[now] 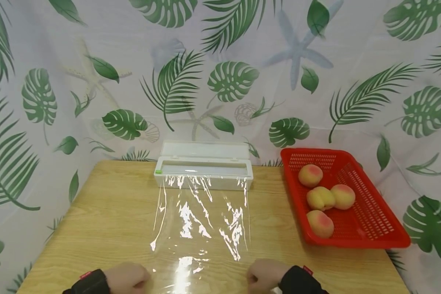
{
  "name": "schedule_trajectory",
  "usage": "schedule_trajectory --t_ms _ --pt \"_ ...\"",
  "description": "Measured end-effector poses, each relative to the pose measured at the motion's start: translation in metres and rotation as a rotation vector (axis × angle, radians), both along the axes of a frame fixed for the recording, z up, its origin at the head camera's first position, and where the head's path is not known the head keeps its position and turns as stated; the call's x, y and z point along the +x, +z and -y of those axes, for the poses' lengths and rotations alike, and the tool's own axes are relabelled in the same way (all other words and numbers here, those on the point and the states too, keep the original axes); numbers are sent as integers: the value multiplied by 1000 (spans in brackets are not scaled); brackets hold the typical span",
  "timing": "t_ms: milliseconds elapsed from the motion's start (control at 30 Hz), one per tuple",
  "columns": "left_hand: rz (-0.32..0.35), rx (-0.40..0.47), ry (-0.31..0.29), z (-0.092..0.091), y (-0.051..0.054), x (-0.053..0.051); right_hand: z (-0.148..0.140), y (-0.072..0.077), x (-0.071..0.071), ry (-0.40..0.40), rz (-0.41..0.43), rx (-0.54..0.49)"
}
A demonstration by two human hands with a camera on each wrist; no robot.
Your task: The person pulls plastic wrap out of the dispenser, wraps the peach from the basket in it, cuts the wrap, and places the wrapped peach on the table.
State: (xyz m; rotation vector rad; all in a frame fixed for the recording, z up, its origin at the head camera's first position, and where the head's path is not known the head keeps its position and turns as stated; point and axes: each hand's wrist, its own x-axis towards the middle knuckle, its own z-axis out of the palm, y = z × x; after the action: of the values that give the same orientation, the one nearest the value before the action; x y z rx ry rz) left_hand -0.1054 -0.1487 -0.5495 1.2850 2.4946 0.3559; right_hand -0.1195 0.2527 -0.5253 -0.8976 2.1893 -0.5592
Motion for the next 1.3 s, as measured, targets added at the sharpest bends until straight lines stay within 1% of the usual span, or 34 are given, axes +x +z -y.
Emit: schedule_trajectory --t_ms 33,100,200,233,300,333,367,400,467,533,667,733,833,900,1033,1100,1200,1300 --pt "-23 16 17 -1 4 -5 0 3 -4 1 -43 -25" --pt "-44 39 79 -3 11 -19 0 8 -15 -8 -128 -76" --pt "-97 67 145 -11 16 -48 5 14 -37 -9 -340 -134" --pt "-112 72 166 -15 18 -58 8 16 -45 -19 -391 -136" --pt "-129 75 205 -23 18 -76 17 17 -59 -54 -465 -110" --pt "-133 77 220 -29 19 -85 24 17 -66 -77 -487 -91" --pt "-132 76 233 -34 19 -92 31 17 -72 -102 -492 -66" --pt "-120 75 249 -40 20 -98 38 16 -77 -119 -507 -45" --pt "-96 62 273 -51 16 -109 53 12 -86 -163 -499 1" --pt "-80 37 296 -61 12 -119 66 8 -94 -201 -477 40" --pt "-44 -24 376 -73 1 -132 81 -7 -108 -234 -460 124" --pt "-47 -55 409 -76 -5 -137 83 -15 -116 -240 -456 169" --pt "-62 -86 435 -76 -12 -144 82 -23 -126 -249 -456 204" --pt "-63 -99 445 -74 -17 -148 80 -27 -130 -253 -457 217" --pt "-56 -102 452 -66 -21 -152 74 -26 -130 -268 -439 212" --pt "-68 -103 456 -62 -22 -153 72 -23 -129 -277 -422 206" --pt "-77 -105 460 -56 -20 -152 68 -23 -128 -272 -435 232" --pt "-80 -101 447 -50 -20 -150 62 -25 -127 -266 -455 258"
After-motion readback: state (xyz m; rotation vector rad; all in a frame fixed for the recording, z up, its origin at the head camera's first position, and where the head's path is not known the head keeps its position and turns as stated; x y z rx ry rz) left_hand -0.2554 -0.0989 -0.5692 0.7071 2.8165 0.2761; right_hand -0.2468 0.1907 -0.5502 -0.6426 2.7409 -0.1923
